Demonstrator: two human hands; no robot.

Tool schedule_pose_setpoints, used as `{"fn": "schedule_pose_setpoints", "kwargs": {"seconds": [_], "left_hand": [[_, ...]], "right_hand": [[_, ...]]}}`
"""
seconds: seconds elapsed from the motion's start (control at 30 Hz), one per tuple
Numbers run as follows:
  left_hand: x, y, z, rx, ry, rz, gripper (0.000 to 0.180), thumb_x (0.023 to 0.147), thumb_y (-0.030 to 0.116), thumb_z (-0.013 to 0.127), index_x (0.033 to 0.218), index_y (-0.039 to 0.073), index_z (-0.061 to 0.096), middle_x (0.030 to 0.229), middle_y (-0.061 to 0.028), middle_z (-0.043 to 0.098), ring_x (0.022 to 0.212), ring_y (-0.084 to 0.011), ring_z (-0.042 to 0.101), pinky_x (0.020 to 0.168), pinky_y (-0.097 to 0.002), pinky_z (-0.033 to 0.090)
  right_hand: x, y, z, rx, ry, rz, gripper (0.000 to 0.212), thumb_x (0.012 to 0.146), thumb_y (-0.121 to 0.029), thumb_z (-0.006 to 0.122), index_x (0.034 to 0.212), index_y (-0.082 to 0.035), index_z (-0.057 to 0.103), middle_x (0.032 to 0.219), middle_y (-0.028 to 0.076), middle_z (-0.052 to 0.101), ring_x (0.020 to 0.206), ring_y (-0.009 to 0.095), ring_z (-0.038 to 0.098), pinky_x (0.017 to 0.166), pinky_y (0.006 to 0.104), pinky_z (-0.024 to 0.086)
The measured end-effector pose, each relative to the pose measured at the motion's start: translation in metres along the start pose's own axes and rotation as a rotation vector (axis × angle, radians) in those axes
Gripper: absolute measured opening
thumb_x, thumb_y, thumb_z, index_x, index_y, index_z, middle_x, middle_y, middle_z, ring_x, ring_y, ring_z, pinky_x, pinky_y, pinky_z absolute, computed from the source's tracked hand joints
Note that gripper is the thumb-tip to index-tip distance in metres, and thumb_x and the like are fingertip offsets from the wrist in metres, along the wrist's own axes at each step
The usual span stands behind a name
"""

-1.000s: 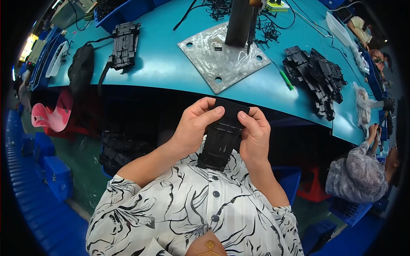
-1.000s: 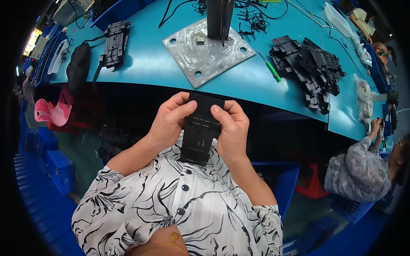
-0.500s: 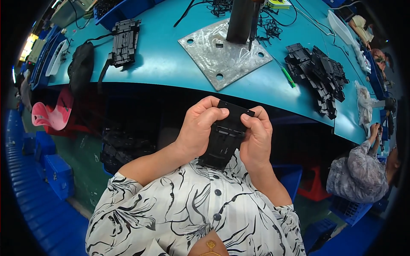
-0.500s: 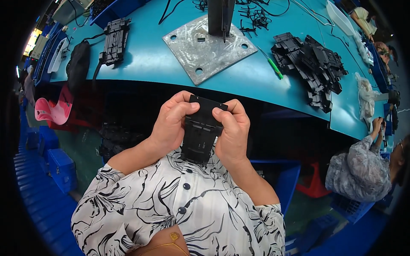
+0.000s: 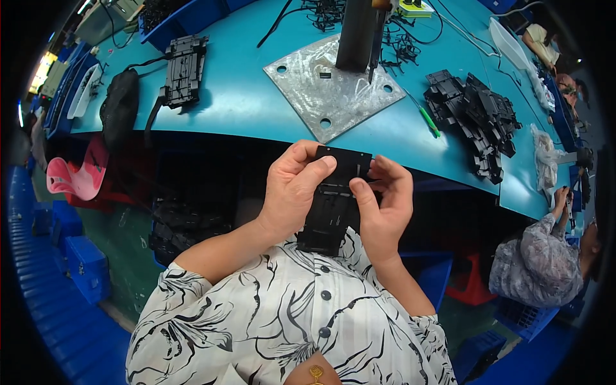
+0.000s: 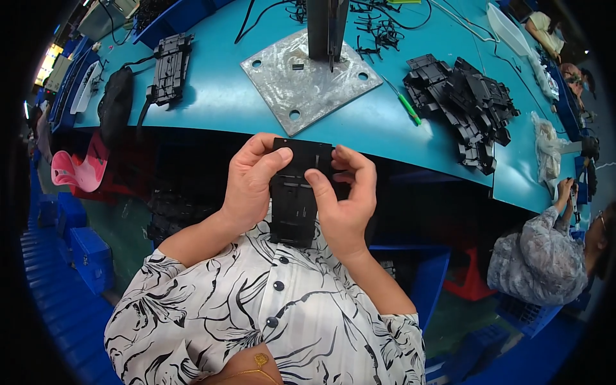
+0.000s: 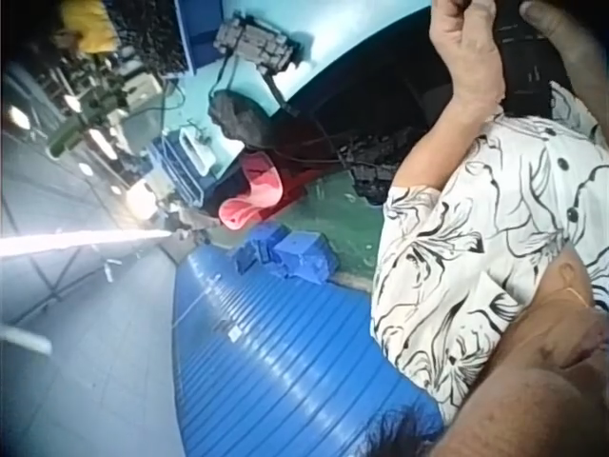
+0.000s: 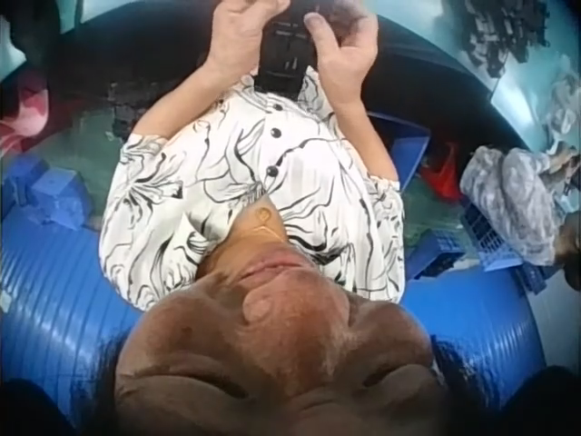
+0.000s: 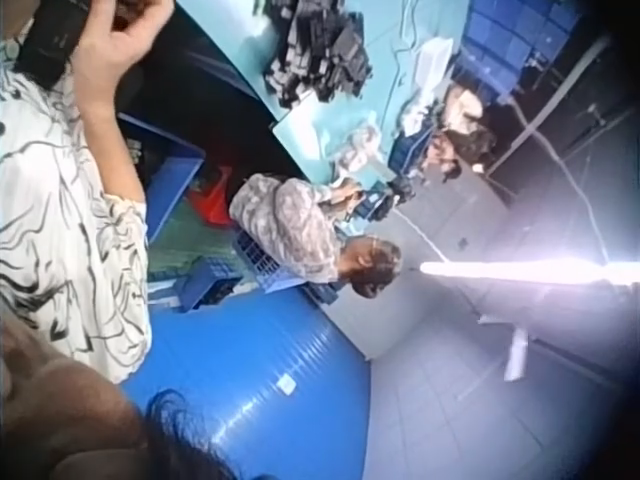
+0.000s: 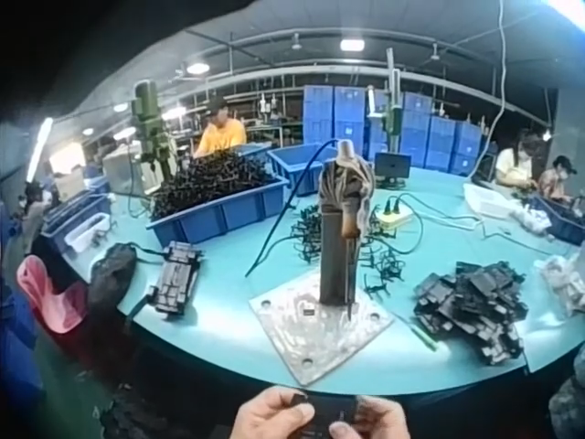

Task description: Assembling black plastic components of toy cars using an electric screwdriver at a workbench.

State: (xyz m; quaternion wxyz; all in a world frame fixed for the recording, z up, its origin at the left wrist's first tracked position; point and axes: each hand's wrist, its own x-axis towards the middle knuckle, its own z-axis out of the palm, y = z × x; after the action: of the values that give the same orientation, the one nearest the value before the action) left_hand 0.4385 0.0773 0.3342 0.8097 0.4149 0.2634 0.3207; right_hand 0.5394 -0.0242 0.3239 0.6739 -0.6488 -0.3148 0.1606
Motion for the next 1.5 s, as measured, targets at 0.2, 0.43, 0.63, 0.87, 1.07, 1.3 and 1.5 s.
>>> {"fn": "schedule_pose_setpoints", "kwargs": {"seconds": [0.2, 0.43, 0.63, 0.87, 1.07, 1.3, 1.5], "left_hand": [[0.000, 0.009, 0.005, 0.125, 0.019, 0.146, 0.009, 0.090, 0.003, 0.060, 0.098, 0.001, 0.058, 0.090, -0.0005, 0.061, 0.081, -0.0043, 0.055, 0.073, -0.0199, 0.047], [0.005, 0.029, 0.009, 0.184, -0.147, 0.123, 0.021, 0.091, 0.006, 0.059, 0.111, -0.002, 0.061, 0.096, -0.0028, 0.063, 0.086, -0.0061, 0.057, 0.075, -0.0200, 0.048], [0.028, 0.027, 0.003, 0.826, -0.132, 0.396, 0.038, 0.081, -0.001, 0.065, 0.119, 0.002, 0.060, 0.103, -0.0050, 0.059, 0.086, -0.0086, 0.055, 0.074, -0.0199, 0.047], [0.042, 0.021, -0.007, 0.015, -0.224, -0.268, 0.032, 0.089, 0.009, 0.061, 0.120, 0.003, 0.056, 0.100, -0.0028, 0.062, 0.085, -0.0093, 0.060, 0.070, -0.0246, 0.051], [0.054, 0.015, -0.017, -0.022, -0.161, -0.288, 0.023, 0.089, 0.016, 0.066, 0.107, 0.004, 0.060, 0.095, -0.0002, 0.064, 0.081, -0.0066, 0.059, 0.064, -0.0226, 0.047], [0.069, 0.015, -0.011, -0.016, -0.176, -0.344, 0.020, 0.088, 0.022, 0.067, 0.102, 0.008, 0.063, 0.090, 0.0021, 0.063, 0.078, -0.0059, 0.058, 0.064, -0.0233, 0.045], [0.087, 0.012, -0.011, -0.032, -0.201, -0.361, 0.021, 0.089, 0.023, 0.065, 0.102, 0.007, 0.061, 0.090, 0.0023, 0.063, 0.078, -0.0059, 0.058, 0.068, -0.0231, 0.048]], "right_hand": [[0.003, -0.013, 0.005, -0.470, -0.113, -0.507, 0.043, 0.071, -0.013, 0.078, 0.109, 0.002, 0.062, 0.110, 0.018, 0.059, 0.098, 0.032, 0.056, 0.084, 0.0373, 0.046], [0.015, -0.012, 0.006, -0.491, -0.124, -0.502, 0.053, 0.073, -0.019, 0.077, 0.116, 0.003, 0.057, 0.115, 0.021, 0.056, 0.102, 0.034, 0.055, 0.087, 0.0396, 0.045], [0.017, -0.016, 0.002, 0.201, -0.152, 0.109, 0.033, 0.088, -0.013, 0.060, 0.115, 0.004, 0.053, 0.103, 0.008, 0.060, 0.091, 0.013, 0.057, 0.083, 0.0246, 0.045], [0.029, -0.008, -0.002, 0.563, -0.164, 0.350, 0.029, 0.091, -0.015, 0.050, 0.113, 0.005, 0.053, 0.099, 0.009, 0.062, 0.086, 0.013, 0.061, 0.077, 0.0243, 0.049], [0.042, -0.002, -0.003, 0.550, -0.051, 0.378, 0.029, 0.090, -0.011, 0.051, 0.113, 0.007, 0.054, 0.101, 0.013, 0.064, 0.089, 0.017, 0.063, 0.080, 0.0285, 0.052], [0.053, 0.011, -0.006, 0.583, -0.034, 0.397, 0.028, 0.090, -0.010, 0.051, 0.112, 0.008, 0.054, 0.100, 0.013, 0.064, 0.089, 0.017, 0.063, 0.081, 0.0290, 0.052], [0.065, 0.009, 0.000, 0.616, 0.040, 0.411, 0.025, 0.088, -0.011, 0.056, 0.108, 0.004, 0.057, 0.092, 0.005, 0.063, 0.076, 0.008, 0.057, 0.068, 0.0199, 0.046]]}}
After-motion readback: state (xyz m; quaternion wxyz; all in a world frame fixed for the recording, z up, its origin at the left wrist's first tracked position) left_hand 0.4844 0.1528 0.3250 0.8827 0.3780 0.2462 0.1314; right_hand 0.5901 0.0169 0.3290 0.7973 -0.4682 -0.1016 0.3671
